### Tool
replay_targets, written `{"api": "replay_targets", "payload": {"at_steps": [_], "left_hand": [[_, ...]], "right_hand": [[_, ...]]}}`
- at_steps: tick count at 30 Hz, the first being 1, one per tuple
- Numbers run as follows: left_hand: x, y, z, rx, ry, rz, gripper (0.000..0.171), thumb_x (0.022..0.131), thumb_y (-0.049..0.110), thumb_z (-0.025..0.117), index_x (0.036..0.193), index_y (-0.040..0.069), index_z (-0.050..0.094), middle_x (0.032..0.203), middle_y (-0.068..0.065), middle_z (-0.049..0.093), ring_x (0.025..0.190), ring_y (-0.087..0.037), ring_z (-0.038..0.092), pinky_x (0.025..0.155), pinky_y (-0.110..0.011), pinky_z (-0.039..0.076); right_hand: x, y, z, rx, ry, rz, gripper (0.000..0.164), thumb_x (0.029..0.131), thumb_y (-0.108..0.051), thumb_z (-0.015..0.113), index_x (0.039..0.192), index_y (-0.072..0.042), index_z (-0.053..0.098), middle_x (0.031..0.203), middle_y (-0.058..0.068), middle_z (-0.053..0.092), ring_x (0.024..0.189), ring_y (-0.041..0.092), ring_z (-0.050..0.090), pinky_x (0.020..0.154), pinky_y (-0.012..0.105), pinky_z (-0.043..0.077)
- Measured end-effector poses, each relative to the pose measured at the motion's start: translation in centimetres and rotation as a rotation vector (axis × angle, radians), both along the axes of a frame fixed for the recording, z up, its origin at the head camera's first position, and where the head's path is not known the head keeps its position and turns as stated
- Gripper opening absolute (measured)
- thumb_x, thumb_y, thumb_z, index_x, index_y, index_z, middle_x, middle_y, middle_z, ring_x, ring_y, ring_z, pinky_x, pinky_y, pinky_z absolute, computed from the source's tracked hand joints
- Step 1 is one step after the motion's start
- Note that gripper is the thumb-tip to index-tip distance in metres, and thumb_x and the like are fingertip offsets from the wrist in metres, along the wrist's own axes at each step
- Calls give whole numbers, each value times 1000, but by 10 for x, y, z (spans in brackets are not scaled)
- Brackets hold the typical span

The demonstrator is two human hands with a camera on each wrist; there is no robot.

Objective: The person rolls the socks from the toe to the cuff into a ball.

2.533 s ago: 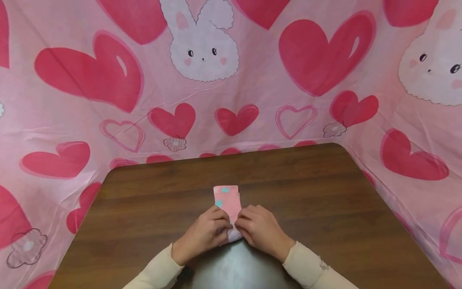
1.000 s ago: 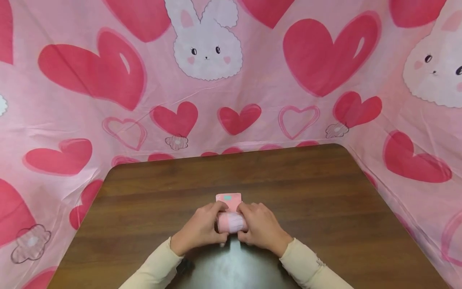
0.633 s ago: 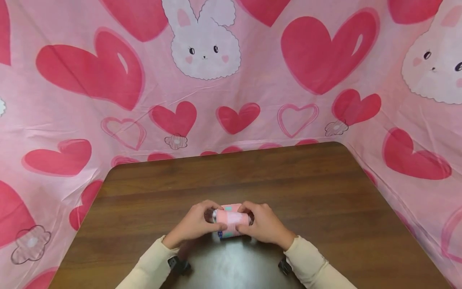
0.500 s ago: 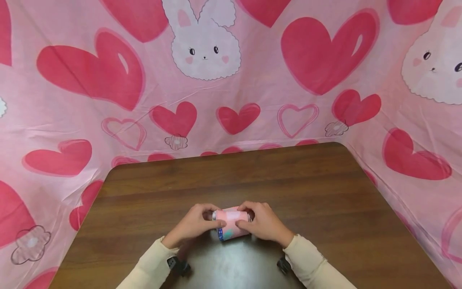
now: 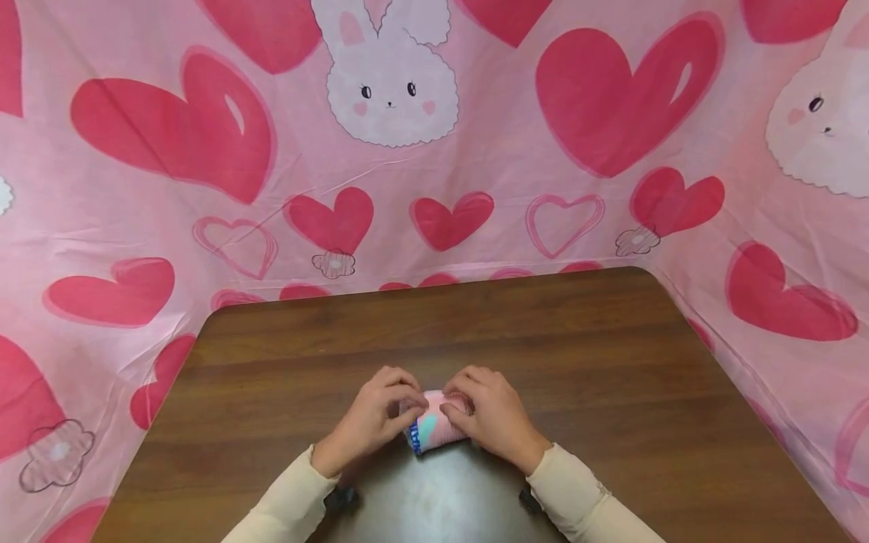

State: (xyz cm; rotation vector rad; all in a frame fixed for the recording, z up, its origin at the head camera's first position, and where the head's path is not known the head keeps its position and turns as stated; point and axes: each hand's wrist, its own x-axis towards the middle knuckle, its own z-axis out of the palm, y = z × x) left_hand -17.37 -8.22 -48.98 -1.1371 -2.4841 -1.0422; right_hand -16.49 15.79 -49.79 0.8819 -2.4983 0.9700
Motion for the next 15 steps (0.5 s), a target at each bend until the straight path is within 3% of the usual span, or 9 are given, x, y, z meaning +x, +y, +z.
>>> {"api": "replay_targets", "payload": {"at_steps": [2,4,7,11,15], "left_hand": [[3,4,2,-39,143,-60,8,86,5,78,91,12,77,97,3,64,91,-14,55,79,-22,50],[7,5,2,-86,215,-80,9,85,3,75,90,10,77,95,3,65,90,-13,57,81,-21,50],[11,6,2,-174,246,-53,11,84,13,76,94,8,77,96,2,67,92,-14,57,82,-22,51],[14,7,1,-296,288,-34,34,80,37,84,98,9,74,98,3,65,93,-14,56,82,-24,51],[19,9,-2,-388,351,-23,58,67,54,90,99,10,70,98,3,63,94,-15,55,84,-26,50]], "right_hand": [[5,0,0,69,211,59,14,82,-23,84,90,-17,74,97,-7,65,85,11,59,72,35,49],[8,2,0,125,331,108,14,81,-23,84,90,-16,76,100,-2,68,91,15,63,76,38,50],[11,5,-2,207,354,140,24,79,-26,84,98,-12,78,107,3,71,99,19,66,84,40,51],[12,7,-4,332,358,141,38,76,-32,85,106,-10,76,115,6,71,107,23,66,88,42,51],[15,5,-6,436,413,127,48,72,-41,87,107,-11,75,116,6,71,107,25,66,86,44,51]]}}
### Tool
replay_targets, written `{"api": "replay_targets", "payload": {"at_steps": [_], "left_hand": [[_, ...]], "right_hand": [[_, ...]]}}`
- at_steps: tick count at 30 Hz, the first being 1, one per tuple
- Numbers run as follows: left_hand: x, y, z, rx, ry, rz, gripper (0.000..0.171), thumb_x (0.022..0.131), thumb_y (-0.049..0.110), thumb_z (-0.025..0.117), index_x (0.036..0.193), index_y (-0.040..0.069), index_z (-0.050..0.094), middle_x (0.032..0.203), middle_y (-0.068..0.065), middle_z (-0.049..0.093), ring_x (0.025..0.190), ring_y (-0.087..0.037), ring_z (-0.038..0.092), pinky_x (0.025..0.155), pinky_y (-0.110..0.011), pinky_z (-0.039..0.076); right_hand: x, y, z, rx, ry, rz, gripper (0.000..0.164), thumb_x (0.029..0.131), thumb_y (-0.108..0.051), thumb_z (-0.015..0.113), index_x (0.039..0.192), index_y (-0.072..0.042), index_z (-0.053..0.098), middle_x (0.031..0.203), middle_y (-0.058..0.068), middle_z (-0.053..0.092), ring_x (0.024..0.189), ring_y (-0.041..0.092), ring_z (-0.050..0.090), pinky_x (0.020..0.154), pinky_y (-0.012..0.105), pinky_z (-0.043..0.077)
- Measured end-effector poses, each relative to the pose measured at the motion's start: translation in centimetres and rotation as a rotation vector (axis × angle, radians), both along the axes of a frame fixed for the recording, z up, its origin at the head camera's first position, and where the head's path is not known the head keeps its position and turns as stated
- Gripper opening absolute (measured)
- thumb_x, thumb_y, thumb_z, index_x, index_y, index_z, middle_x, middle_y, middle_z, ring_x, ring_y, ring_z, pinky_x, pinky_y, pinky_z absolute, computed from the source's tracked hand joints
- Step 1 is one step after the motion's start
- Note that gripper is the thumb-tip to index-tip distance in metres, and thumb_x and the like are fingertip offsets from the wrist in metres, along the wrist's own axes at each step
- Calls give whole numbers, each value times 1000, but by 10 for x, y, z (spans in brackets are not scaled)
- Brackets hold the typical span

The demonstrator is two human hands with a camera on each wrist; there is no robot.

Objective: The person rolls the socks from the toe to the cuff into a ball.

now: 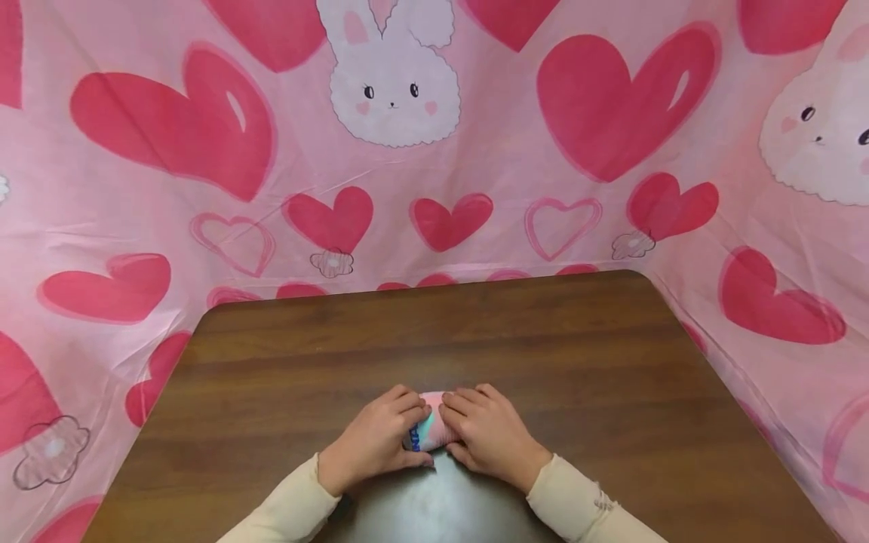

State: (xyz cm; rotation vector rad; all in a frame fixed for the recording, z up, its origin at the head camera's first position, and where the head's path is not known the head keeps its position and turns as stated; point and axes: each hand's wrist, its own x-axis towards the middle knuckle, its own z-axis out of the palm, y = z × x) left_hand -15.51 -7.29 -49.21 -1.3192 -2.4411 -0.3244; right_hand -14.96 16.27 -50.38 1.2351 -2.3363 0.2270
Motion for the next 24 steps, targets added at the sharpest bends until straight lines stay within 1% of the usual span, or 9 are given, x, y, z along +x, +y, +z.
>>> {"api": "replay_targets", "payload": {"at_steps": [3,5,9,11,14,17,20,22,24], "left_hand": [[5,3,-2,-68,38,48,71,58,58,92,103,9,67,101,1,63,96,-17,56,86,-29,50],[7,5,-4,-97,49,88,76,56,58,93,106,9,64,103,0,61,97,-18,55,85,-30,50],[9,8,-9,-83,51,143,75,57,47,97,108,8,57,104,-3,55,96,-20,52,82,-32,50],[6,9,-11,-51,57,153,74,57,38,96,111,7,56,105,-4,53,95,-21,51,81,-34,50],[3,11,-13,-17,74,156,76,54,30,92,117,6,56,108,-5,53,95,-22,52,79,-35,50],[-1,12,-13,1,65,150,77,54,26,90,119,5,57,108,-5,53,95,-23,52,79,-35,50],[-4,12,-8,35,1,140,76,54,25,90,119,5,57,107,-5,54,94,-21,53,80,-33,50],[-6,10,-2,80,-88,129,76,54,25,90,120,5,57,107,-4,55,95,-19,53,80,-31,50],[-7,9,5,134,-205,126,75,56,25,91,121,5,57,109,-4,57,95,-17,53,80,-29,50]], "right_hand": [[4,-2,-3,20,26,-37,57,68,-46,90,109,-10,74,116,6,71,108,26,66,86,43,51],[5,-3,-4,23,29,-55,65,65,-48,91,112,-8,73,117,7,70,108,27,65,86,43,51],[5,-4,-4,28,43,-60,78,59,-48,94,118,-3,69,117,10,68,107,29,65,87,42,51],[3,-5,-4,14,58,-53,75,59,-41,96,117,-1,67,114,11,68,104,29,65,87,42,52],[-3,-5,-4,-40,62,-43,63,61,-29,93,111,-1,67,106,10,69,96,26,66,84,41,53],[-8,-5,-2,-119,9,-34,54,60,-24,86,106,-3,66,98,6,68,90,23,66,81,41,53],[-11,-3,3,-203,-102,-32,53,59,-27,85,104,-6,66,96,1,67,86,19,63,77,39,52],[-13,-1,9,-251,-207,-39,54,60,-29,87,105,-8,66,97,-2,66,85,14,60,75,37,51],[-14,1,15,-294,-318,-43,55,61,-29,88,108,-10,66,99,-4,67,86,10,58,75,37,50]]}}
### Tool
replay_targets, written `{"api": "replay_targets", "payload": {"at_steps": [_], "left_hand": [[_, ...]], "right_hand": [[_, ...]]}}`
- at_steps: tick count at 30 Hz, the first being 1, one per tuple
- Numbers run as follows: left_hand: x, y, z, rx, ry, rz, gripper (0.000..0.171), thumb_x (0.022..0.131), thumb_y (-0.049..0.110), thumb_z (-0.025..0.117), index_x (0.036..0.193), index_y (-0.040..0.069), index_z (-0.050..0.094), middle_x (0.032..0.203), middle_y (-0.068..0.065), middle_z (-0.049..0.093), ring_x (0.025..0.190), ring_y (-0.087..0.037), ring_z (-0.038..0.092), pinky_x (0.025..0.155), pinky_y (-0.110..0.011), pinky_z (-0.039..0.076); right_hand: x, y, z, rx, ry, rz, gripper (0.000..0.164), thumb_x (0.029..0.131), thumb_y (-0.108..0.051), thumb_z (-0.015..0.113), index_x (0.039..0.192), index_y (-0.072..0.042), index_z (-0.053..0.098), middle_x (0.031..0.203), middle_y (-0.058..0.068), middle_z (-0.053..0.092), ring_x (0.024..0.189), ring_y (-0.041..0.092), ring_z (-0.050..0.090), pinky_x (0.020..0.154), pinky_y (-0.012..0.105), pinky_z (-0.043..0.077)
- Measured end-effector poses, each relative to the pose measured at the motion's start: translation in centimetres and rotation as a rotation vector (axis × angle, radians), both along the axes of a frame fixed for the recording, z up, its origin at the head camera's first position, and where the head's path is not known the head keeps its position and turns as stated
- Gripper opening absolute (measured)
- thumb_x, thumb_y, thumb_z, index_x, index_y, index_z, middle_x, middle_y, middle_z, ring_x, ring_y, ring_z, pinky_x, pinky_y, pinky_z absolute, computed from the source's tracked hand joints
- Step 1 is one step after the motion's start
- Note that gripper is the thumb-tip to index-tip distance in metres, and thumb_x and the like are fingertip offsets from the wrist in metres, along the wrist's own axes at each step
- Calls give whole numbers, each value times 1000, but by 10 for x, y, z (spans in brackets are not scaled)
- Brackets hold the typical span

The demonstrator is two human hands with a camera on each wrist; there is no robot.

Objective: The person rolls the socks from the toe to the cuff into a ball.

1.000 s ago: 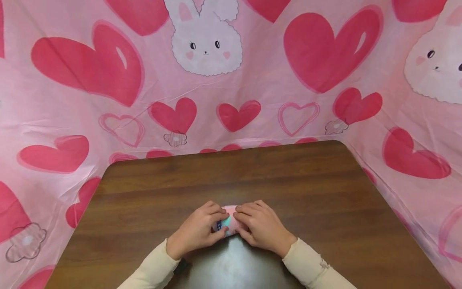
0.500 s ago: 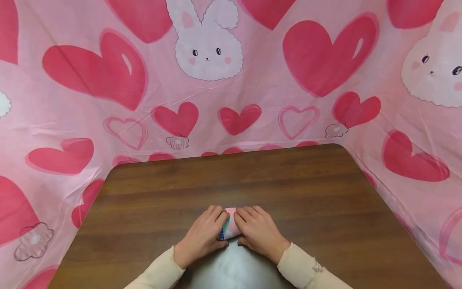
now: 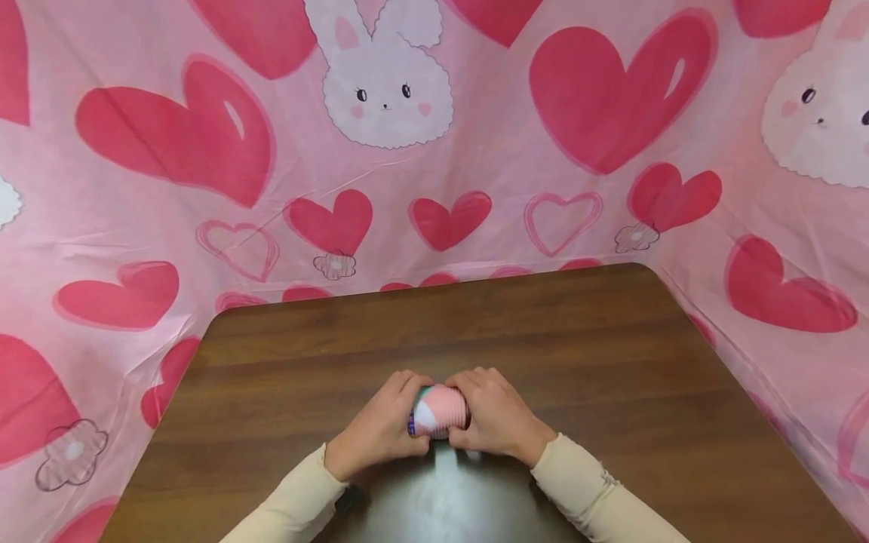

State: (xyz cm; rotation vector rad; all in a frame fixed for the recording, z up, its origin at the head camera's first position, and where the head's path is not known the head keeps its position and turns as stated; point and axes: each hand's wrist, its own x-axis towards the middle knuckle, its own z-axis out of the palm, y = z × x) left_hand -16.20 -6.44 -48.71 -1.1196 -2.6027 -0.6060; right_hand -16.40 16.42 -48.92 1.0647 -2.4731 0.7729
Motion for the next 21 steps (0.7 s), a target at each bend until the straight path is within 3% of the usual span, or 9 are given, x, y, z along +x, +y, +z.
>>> {"api": "replay_targets", "payload": {"at_steps": [7,13,17,21], "left_hand": [[-2,-5,25,264,-440,-15,68,64,25,90,122,12,57,104,2,60,87,-13,55,70,-27,52],[-1,-7,33,387,-684,6,52,73,24,82,119,17,59,93,2,63,77,-14,59,61,-30,53],[0,-6,32,502,-840,33,44,78,21,79,116,10,61,91,-4,63,76,-15,60,63,-30,52],[3,-2,30,705,-1025,65,43,81,13,75,118,-1,59,93,-9,64,77,-16,62,68,-28,52]], "right_hand": [[-4,10,22,-193,-379,63,48,69,-20,86,111,-14,65,97,-8,66,80,10,60,69,35,54],[-4,11,30,-315,-547,85,36,76,-12,75,111,-10,65,97,-1,66,78,17,59,65,30,52],[-4,9,29,-412,-677,81,32,82,-11,70,111,-2,62,95,6,66,78,19,60,64,29,53],[-1,5,26,-623,-806,43,33,91,-10,66,117,8,56,95,9,70,81,18,65,69,29,54]]}}
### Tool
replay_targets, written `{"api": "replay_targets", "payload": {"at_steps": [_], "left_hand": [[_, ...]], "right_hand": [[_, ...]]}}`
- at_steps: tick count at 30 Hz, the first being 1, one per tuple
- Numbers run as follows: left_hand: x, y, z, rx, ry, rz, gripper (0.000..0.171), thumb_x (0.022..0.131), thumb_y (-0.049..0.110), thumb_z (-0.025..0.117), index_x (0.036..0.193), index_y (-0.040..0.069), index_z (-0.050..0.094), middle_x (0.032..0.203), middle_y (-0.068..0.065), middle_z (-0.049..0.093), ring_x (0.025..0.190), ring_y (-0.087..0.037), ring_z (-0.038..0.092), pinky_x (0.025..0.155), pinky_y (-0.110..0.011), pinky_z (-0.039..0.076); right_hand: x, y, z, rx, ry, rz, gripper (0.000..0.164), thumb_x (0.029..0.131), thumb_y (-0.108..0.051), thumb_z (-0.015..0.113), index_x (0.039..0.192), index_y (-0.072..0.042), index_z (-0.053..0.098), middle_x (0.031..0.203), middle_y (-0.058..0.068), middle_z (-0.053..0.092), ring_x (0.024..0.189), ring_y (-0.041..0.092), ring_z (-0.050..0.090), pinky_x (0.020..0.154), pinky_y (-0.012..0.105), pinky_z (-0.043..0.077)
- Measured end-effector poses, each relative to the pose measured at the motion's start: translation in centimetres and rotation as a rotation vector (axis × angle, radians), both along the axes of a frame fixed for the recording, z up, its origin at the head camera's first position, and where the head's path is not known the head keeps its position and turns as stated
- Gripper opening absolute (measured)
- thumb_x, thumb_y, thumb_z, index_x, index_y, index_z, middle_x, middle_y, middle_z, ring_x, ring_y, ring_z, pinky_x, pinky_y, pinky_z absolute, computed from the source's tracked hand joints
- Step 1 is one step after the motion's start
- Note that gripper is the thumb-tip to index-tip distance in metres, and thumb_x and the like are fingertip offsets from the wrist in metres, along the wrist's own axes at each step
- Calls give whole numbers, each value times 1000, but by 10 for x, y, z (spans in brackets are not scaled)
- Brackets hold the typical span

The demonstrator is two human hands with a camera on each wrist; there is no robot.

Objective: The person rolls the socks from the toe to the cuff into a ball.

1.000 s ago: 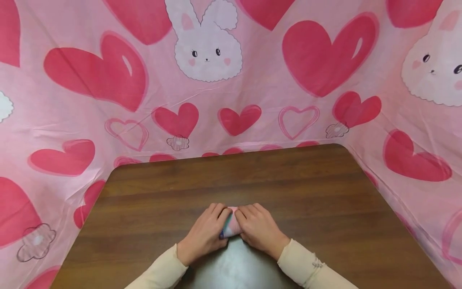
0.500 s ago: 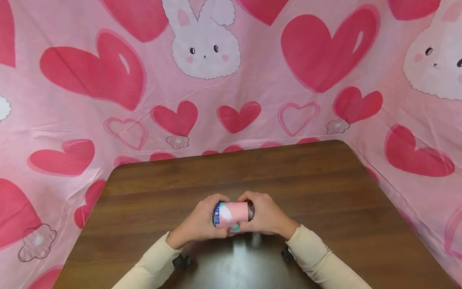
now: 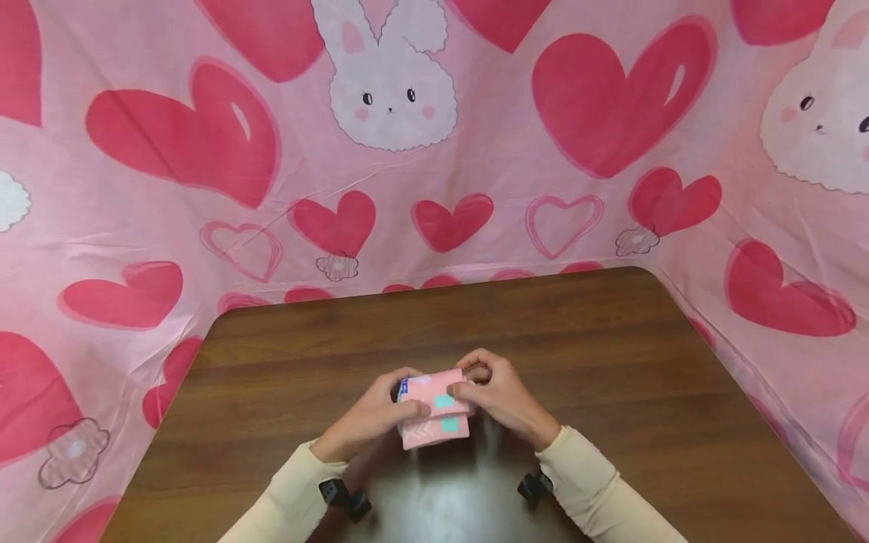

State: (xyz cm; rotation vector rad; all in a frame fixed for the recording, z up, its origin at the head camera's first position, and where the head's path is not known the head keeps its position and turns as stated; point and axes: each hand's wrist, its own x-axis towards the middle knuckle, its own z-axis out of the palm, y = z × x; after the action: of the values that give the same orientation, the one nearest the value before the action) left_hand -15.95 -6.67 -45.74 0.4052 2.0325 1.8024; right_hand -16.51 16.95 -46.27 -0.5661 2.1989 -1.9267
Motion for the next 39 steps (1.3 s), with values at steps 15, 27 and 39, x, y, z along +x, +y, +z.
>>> {"api": "replay_targets", "payload": {"at_steps": [15,27,39], "left_hand": [[13,21,1,422,-168,240,44,91,13,72,125,-6,51,105,-10,64,89,-18,64,78,-30,53],[18,34,5,399,3,260,58,86,13,80,133,0,49,118,-12,63,101,-23,63,84,-32,54],[4,36,20,-241,1124,505,33,83,34,83,105,13,72,98,2,67,93,-19,55,78,-46,28]], "right_hand": [[24,-32,11,-339,-134,-286,40,90,-1,64,124,16,54,101,14,70,84,16,68,75,28,55],[19,-38,16,-332,-151,-428,31,81,5,67,110,15,63,89,12,69,76,16,66,67,29,56],[13,-27,13,158,244,-619,44,69,-16,91,106,-6,69,84,5,68,71,16,60,58,26,50]]}}
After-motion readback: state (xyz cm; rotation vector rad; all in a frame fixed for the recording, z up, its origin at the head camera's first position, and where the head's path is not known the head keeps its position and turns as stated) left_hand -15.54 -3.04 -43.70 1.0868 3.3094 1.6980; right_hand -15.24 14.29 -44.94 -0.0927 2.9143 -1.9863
